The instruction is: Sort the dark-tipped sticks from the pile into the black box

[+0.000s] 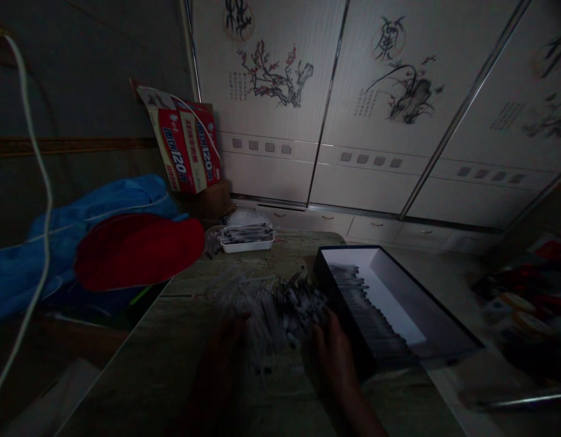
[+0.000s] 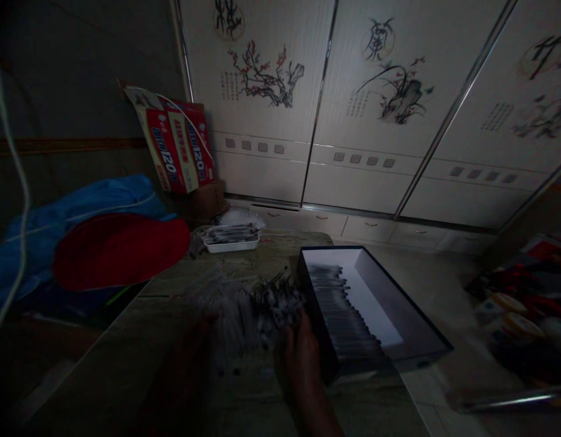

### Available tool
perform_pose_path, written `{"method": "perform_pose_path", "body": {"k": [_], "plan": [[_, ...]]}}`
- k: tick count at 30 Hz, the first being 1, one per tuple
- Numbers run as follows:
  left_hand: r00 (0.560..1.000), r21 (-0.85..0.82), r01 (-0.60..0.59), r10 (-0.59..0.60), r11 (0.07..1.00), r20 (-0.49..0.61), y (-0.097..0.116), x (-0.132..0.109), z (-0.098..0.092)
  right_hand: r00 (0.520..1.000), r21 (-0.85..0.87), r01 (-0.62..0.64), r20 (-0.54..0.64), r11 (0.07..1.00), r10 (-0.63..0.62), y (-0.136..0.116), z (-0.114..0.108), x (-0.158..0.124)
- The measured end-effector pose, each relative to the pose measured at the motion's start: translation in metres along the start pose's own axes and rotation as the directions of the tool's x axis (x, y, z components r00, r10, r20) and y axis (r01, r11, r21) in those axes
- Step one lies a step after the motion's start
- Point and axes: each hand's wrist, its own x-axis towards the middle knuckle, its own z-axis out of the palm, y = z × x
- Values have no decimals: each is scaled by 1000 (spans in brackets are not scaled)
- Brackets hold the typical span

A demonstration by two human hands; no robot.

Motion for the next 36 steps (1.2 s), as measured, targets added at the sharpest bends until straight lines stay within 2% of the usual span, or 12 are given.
{"method": "perform_pose_path", "body": {"k": [2, 4, 7, 10, 13, 17, 20, 22, 25, 27, 33, 36], "plan": [[998, 24, -38, 36, 999, 52, -1, 0, 2, 999, 61, -28, -18, 998, 29, -1, -1, 0], [998, 8, -36, 36, 999, 53, 1, 0, 5, 999, 132, -45, 2, 990, 45, -4, -2, -5], [998, -69, 66, -64, 995, 25, 6, -2, 12, 986, 292, -55, 166, 955, 6, -15, -1, -16], [992, -134, 129, -129, 983, 6, 9, -3, 16, 931, 398, -87, 358, 913, -68, -28, 7, -26], [993, -142, 119, -118, 983, 12, 6, -3, 17, 895, 492, -106, 427, 864, -133, -37, 17, -32], [998, -88, 65, -64, 994, 10, 1, -3, 15, 893, 566, -140, 427, 812, -144, -39, 24, -36], [998, -80, 55, -55, 995, 8, 0, -3, 14, 885, 561, -117, 434, 820, -170, -36, 24, -37], [999, -80, 52, -52, 995, 9, 1, -3, 14, 901, 519, -22, 380, 854, -208, -33, 23, -38], [998, -60, 61, -60, 996, 9, 3, -4, 13, 938, 427, 165, 209, 889, -275, -29, 22, -38], [998, -54, 64, -64, 996, 15, 4, -3, 13, 945, 391, 210, 155, 896, -289, -27, 22, -39], [998, -70, 66, -65, 995, 21, -3, -1, 13, 939, 304, 205, 207, 930, -275, -27, 24, -37], [998, -51, 44, -42, 998, 39, -6, -1, 13, 927, 332, 228, 213, 915, -308, -28, 24, -36]]}}
